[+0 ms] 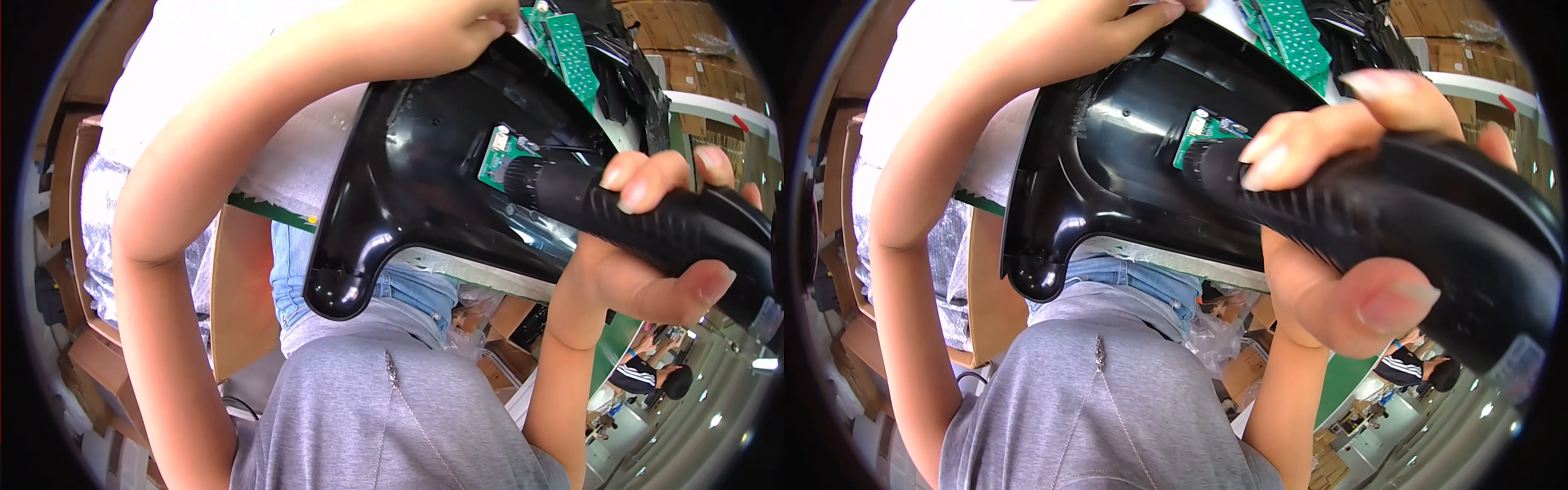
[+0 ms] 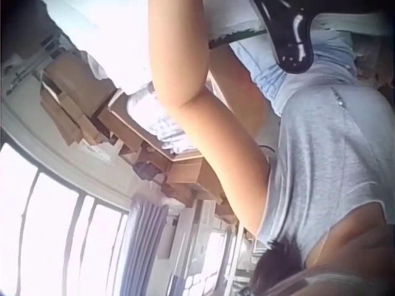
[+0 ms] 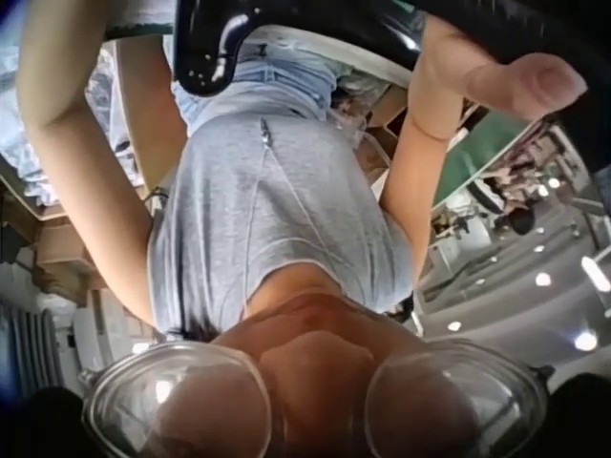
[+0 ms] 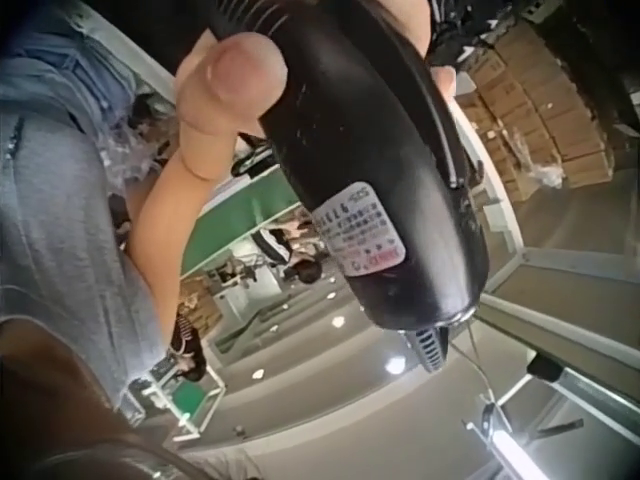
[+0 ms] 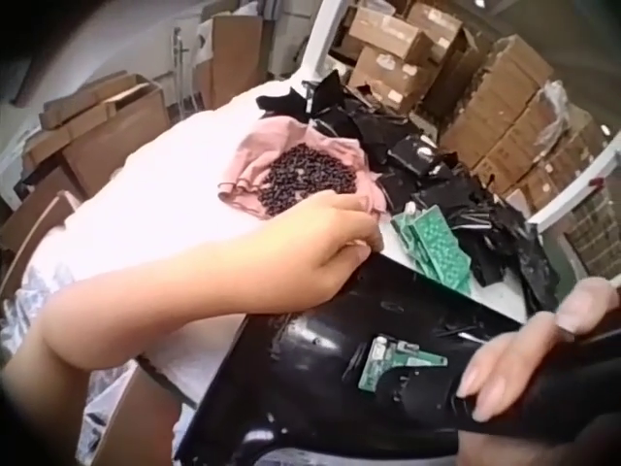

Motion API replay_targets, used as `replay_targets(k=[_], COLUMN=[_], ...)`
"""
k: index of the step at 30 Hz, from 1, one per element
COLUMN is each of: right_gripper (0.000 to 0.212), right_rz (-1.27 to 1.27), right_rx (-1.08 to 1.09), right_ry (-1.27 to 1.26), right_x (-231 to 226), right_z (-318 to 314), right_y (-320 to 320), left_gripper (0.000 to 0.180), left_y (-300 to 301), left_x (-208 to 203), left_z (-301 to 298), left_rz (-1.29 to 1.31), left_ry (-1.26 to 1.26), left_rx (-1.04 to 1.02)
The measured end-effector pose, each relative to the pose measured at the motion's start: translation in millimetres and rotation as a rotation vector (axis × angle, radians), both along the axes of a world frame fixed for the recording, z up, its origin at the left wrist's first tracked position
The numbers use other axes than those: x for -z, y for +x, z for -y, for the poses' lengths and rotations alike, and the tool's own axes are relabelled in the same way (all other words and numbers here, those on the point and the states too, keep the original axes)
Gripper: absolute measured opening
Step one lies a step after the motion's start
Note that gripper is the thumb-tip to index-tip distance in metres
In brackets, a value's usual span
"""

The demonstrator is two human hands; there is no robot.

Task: The person picks up a circuit board and places it onto a black plastic panel, securing it with a power screwdriver. They then place the finished panel into a box, retrieve a new panel, and repeat the process.

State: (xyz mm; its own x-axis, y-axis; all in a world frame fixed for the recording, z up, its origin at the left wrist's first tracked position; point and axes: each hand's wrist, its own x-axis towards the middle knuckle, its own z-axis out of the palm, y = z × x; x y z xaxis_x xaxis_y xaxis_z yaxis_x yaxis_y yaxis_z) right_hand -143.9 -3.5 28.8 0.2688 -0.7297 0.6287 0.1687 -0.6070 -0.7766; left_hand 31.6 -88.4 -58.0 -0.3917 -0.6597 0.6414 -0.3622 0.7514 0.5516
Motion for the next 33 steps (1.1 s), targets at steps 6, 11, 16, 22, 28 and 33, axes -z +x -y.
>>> replay_targets(k=[6, 11, 16, 22, 28, 33], right_gripper=[0.043, 0.040, 0.038, 0.038, 0.045, 0.047], right_rz=[0.228, 0.314, 0.337, 0.459, 0.507, 0.584], right_rx=[0.038, 0.200, 0.518, 0.632, 0.224, 0.058], right_ry=[0.074, 0.094, 0.159, 0.236, 0.202, 0.074], right_x=[-7.2, -18.7, -11.9, -9.0, -1.5, 9.4], right_z=[-1.8, 6.6, 16.6, 15.3, -51.1, -122.5], right_y=[-21.1, -45.9, -54.4, -81.3, -166.8, -196.5], left_gripper=[0.012, 0.011, 0.011, 0.021, 0.042, 0.057], left_y=[5.5, 6.5, 3.6, 8.4, 32.2, 44.9], left_x=[-19.1, -23.5, -14.7, -25.1, -61.9, -20.6], left_z=[-6.2, -5.3, 4.7, -15.4, -69.3, -91.7], left_rz=[-0.088, 0.034, -0.006, 0.157, 0.483, -0.062], left_ry=[-0.259, 0.121, -0.383, 0.130, 0.937, 0.753], left_rx=[0.161, 0.084, 0.191, -0.193, -0.253, -0.154])
